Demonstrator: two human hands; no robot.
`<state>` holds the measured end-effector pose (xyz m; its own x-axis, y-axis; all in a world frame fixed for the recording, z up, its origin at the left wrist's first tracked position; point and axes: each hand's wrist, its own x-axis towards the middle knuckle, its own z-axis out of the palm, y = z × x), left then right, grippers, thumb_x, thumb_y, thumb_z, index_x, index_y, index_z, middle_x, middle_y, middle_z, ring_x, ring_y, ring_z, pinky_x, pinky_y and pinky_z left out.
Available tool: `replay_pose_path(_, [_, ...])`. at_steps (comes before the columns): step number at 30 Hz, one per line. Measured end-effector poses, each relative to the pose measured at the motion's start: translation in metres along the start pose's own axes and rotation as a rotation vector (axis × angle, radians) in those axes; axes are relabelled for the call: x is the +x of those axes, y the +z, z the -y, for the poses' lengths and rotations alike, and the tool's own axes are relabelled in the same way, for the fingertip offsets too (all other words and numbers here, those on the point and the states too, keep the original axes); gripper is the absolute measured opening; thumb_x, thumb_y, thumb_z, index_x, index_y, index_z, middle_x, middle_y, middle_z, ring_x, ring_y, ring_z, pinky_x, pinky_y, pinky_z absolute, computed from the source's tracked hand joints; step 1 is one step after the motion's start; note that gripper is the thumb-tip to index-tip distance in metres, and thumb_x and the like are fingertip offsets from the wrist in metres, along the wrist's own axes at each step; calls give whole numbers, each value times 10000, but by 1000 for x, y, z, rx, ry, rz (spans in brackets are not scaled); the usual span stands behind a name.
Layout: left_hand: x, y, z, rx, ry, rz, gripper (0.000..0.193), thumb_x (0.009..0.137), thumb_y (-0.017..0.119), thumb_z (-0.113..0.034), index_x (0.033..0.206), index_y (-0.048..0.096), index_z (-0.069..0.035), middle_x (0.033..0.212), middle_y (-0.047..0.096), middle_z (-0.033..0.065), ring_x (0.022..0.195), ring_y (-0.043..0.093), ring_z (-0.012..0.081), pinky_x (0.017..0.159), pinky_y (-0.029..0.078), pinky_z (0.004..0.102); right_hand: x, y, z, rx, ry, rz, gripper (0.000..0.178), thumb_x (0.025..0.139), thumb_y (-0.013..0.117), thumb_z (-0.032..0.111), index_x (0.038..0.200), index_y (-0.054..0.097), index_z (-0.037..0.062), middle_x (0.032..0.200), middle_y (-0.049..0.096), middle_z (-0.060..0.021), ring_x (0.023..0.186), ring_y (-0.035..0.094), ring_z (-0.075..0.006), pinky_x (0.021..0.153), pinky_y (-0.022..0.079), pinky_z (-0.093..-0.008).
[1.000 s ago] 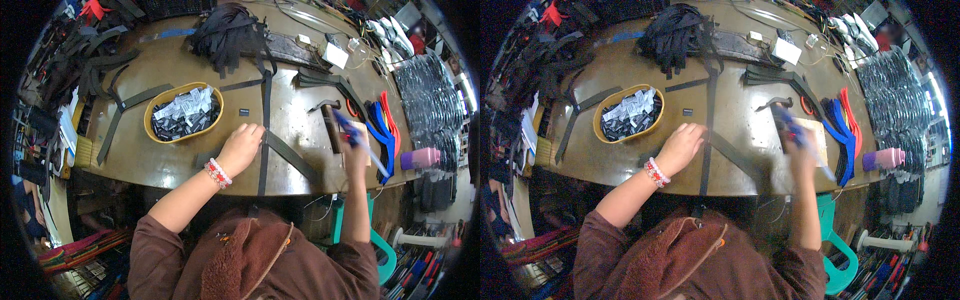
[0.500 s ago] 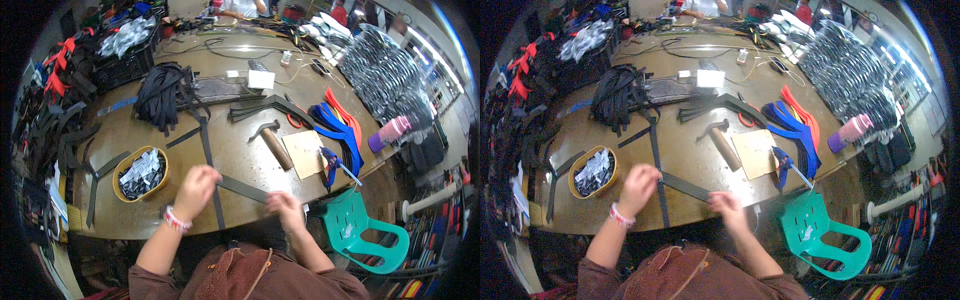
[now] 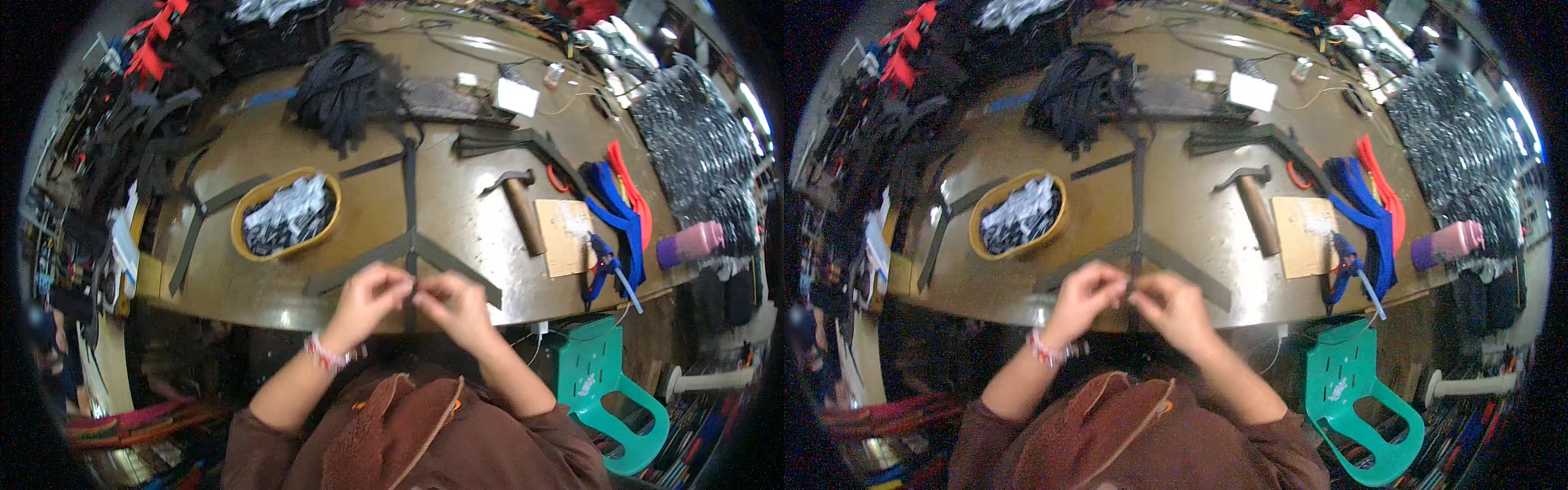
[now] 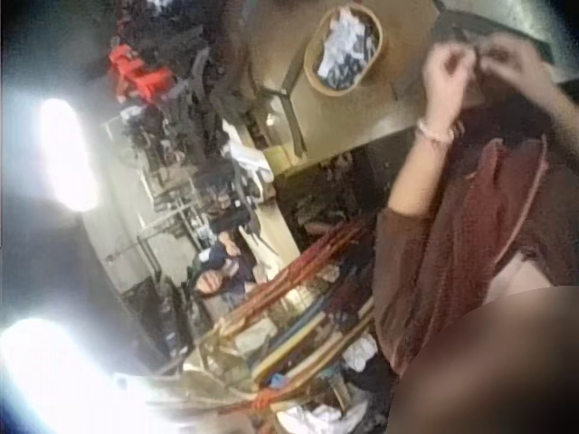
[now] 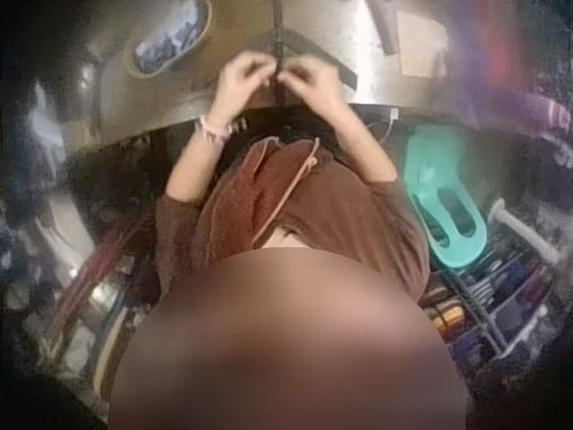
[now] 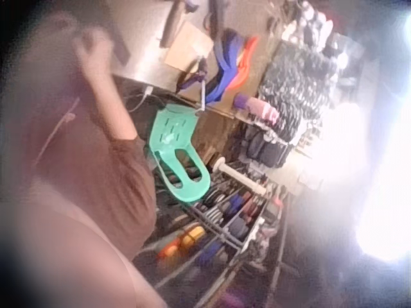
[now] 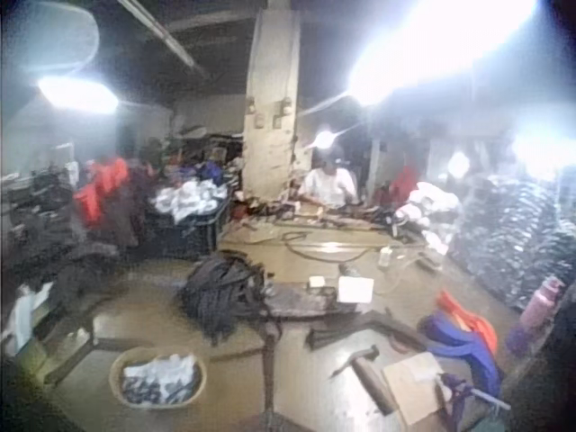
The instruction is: The person repeatedly applies hot glue to black fabric straps and attaches small rectangular tags to them. They handle the straps and tags one at a time, pressing each tag into place after applying glue, and set the finished pieces aside on the table.
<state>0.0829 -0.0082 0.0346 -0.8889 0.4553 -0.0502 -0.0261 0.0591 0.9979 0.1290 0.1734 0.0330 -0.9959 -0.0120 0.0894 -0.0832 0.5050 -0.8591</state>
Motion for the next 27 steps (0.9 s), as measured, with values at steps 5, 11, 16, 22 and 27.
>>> replay_pose_path(5, [56, -28, 1, 345, -4, -7, 211, 860, 657, -170, 981, 666, 3, 806, 657, 62, 631, 597, 105, 590, 490, 247, 40, 1, -36, 209, 55, -275, 197, 821, 675, 42, 1005, 636, -16, 868, 641, -88, 737, 627, -139, 642, 527, -265])
replay_pose_path(11, [76, -15, 17, 355, -26, -84, 300, 841, 680, -130, 1067, 536, 5, 761, 653, 74, 619, 605, 106, 556, 487, 251, 47, 11, -62, 209, 137, -258, 211, 840, 662, 21, 1037, 605, -30, 812, 606, -45, 677, 580, -75, 553, 519, -212])
replay_pose_path(16, [78, -11, 25, 533, 32, -124, 333, 820, 695, -136, 1059, 510, 4, 725, 651, 95, 609, 629, 162, 559, 498, 298, 45, 12, -64, 174, 119, -258, 194, 837, 665, 21, 1015, 611, -33, 802, 608, -47, 659, 573, -73, 544, 514, -211])
replay_pose_path(22, [74, -9, 20, 670, 164, -128, 359, 800, 701, -210, 1051, 530, -18, 841, 624, 123, 727, 627, 255, 653, 503, 344, 49, 9, -55, 212, 160, -234, 191, 830, 668, 13, 1005, 612, -40, 804, 608, -49, 684, 582, -81, 571, 514, -215])
replay_pose_path(27, [16, -10, 7, 792, 670, 464, 301, 785, 692, -233, 1002, 578, -57, 953, 545, 105, 864, 570, 251, 735, 489, 347, 45, -17, -33, 149, 23, -50, 235, 815, 660, -4, 1047, 618, -7, 825, 630, -50, 732, 619, -122, 643, 523, -244])
